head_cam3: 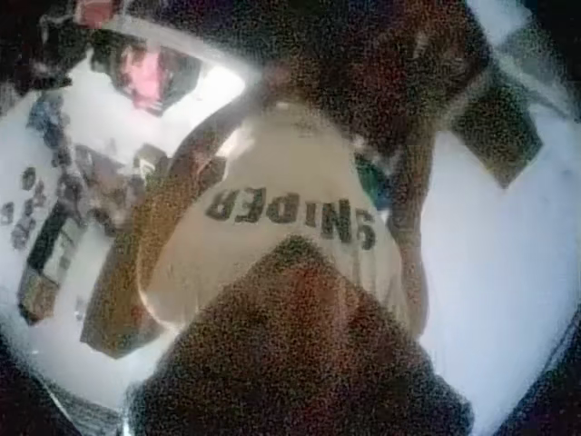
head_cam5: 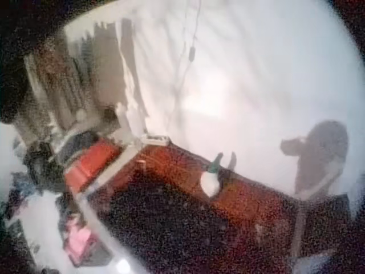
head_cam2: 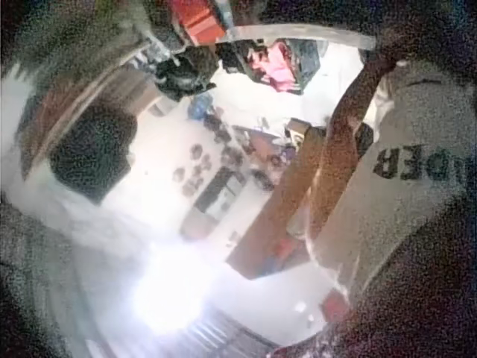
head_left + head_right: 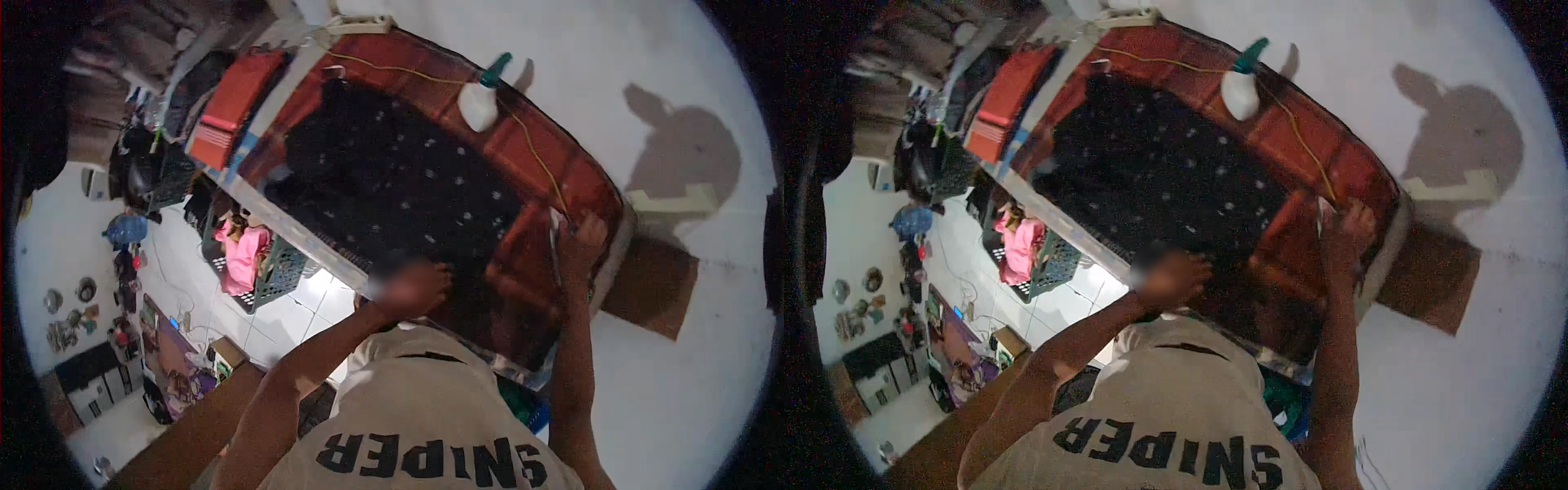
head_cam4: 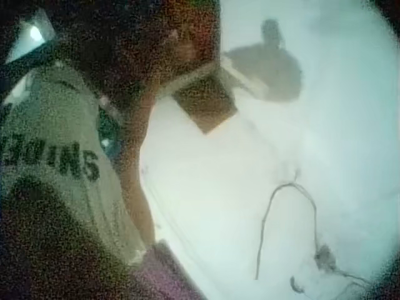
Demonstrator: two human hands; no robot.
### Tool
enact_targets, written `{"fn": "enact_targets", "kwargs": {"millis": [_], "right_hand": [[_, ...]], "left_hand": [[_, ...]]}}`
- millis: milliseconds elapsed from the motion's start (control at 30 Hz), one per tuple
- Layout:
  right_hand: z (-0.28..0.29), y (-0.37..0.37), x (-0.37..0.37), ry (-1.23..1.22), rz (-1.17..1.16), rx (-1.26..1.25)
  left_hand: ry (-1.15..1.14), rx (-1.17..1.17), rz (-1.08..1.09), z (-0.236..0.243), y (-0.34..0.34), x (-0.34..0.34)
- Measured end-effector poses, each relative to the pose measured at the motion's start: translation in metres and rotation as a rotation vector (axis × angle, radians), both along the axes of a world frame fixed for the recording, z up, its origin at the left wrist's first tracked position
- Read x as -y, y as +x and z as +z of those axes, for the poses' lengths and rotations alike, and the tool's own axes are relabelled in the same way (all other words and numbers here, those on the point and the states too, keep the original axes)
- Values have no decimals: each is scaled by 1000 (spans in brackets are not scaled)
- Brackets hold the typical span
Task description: The person takes a pair of shorts from a basket, spreads them on an ironing surface, sprays them with liquid from a bottle, and irons them using an iron.
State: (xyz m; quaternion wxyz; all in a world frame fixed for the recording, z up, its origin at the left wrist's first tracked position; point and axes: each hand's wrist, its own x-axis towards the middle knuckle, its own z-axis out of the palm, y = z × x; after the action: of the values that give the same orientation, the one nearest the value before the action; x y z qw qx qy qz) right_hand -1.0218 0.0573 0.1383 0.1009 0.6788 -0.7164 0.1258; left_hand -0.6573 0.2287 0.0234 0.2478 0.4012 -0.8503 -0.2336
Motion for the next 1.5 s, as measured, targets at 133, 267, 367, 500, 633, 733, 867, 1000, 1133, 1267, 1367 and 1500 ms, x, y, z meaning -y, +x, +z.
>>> {"fn": "enact_targets", "kwargs": {"millis": [133, 267, 367, 500, 633, 733, 867, 1000, 1133, 1267, 1367, 1500], "right_hand": [[35, 112, 4, 49, 375, 447], [15, 231, 56, 318, 695, 661], [4, 377, 89, 536, 980, 632], [-17, 468, 137, 285, 801, 478], [-38, 480, 192, 422, 609, 373], [-10, 484, 188, 500, 606, 764], [37, 359, 168, 120, 571, 1128], [95, 222, 117, 516, 382, 1287], [4, 71, 112, 489, 497, 973], [-85, -28, 92, 678, 570, 1021], [-105, -11, 50, 556, 169, 1058], [-92, 68, 2, 440, -59, 694]], "left_hand": [[-261, -147, 992, 36, 116, 65], [-298, 87, 1266, 39, 246, 140], [-188, 314, 1111, 21, 346, 137], [391, 252, 1400, 21, 305, 225], [500, -50, 1510, 34, 274, 258], [284, -274, 1368, 25, 332, 206], [128, -744, 983, 100, 263, 160], [249, -641, 459, 153, 177, 62], [384, -373, 130, 119, 55, 19], [107, 6, 183, 28, -38, -18], [79, 112, 120, 35, -49, -16], [119, 64, 88, 28, -39, -20]]}}
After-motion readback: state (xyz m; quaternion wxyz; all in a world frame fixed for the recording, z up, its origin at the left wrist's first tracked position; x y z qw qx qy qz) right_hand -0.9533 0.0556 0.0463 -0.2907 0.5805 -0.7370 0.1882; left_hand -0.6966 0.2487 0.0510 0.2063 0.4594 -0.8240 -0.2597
